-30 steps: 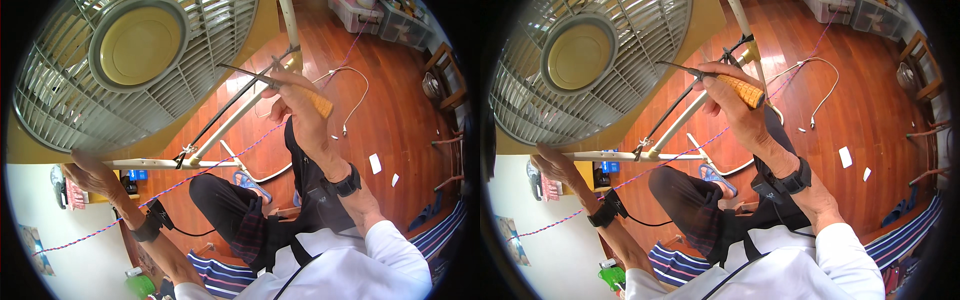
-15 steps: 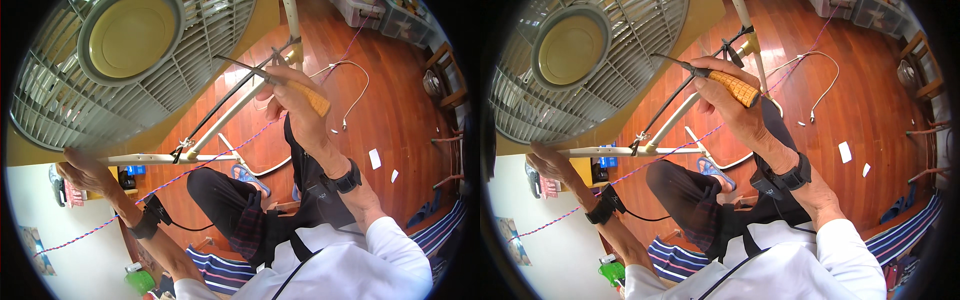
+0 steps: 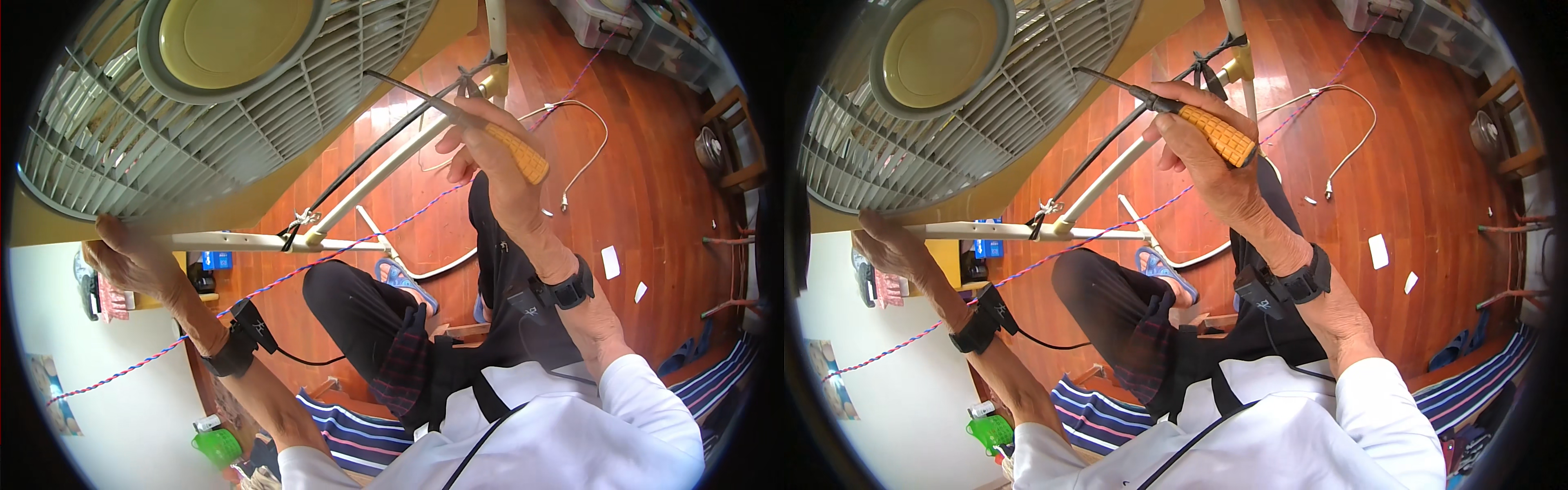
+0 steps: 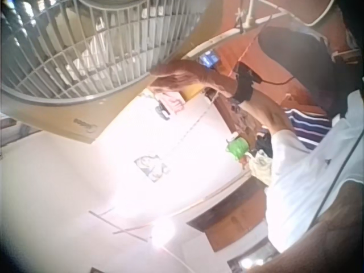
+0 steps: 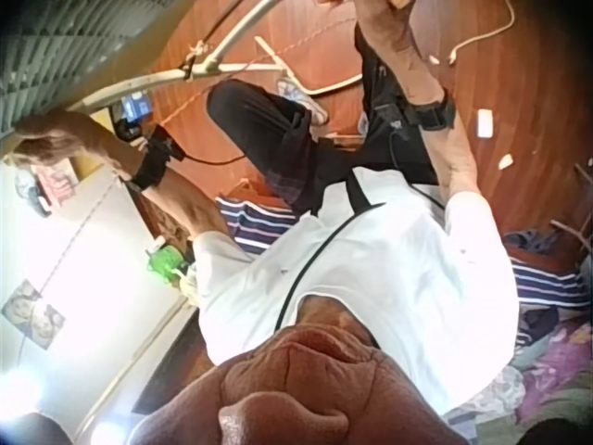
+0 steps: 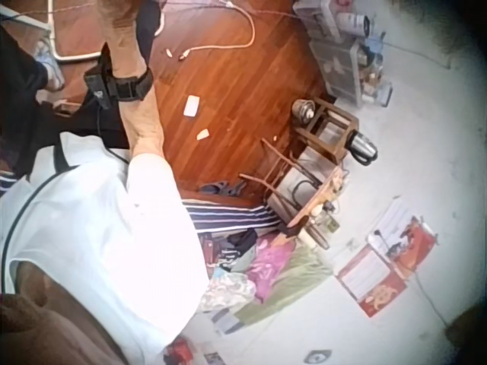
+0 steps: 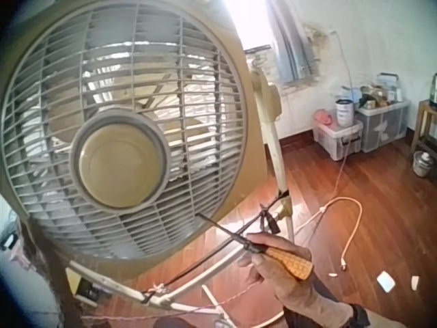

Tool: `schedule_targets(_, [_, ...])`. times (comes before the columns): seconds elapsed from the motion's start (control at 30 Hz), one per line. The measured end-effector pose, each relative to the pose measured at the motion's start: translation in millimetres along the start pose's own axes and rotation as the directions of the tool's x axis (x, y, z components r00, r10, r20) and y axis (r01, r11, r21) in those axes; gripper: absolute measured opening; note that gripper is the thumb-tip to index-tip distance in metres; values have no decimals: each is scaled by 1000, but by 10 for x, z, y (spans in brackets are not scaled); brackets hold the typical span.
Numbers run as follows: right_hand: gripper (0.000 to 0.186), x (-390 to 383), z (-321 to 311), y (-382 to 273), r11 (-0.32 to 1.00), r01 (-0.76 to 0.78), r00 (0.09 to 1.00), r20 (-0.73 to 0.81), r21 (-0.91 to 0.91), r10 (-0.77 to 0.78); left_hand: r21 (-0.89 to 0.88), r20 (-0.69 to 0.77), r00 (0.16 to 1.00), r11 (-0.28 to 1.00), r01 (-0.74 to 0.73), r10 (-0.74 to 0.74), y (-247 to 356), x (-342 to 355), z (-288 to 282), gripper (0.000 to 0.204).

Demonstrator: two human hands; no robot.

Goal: Repairing or disassembling a floor fan using a screwdriver.

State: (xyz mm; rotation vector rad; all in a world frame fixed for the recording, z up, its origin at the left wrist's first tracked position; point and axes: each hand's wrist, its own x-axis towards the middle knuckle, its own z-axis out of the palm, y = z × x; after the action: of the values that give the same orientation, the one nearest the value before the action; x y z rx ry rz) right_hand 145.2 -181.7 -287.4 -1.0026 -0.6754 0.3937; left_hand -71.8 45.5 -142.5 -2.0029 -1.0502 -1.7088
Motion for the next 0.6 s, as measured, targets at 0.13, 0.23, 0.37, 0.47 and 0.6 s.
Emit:
schedule_targets(0.13, [36,-1,-4,12,1000,7,1000,1,-7,-7,-5,-9,1000,1000,13,-14,19,-12,12,50])
schedule_targets(0.23, [36,-13,-3,16,1000,9,1000,4,-8,-9,2,-4,1000,1000,10,-10,15,-10,10,50])
schedule_targets(0.37, [36,-25,-7,19,1000,8,1000,8,-19,-8,-3,0,1000,1000,28,-28,5,-7,8,48])
schedule_targets(0.47, [37,-34,-15,36,1000,5,1000,12,-24,-5,-10,-11,1000,1000,14,-14,15,-8,15,47])
schedule_targets(0.6, [37,-44,-2,25,1000,-1,1000,12,-26,1,-24,-18,1000,1000,6,-6,-14,-5,17,45])
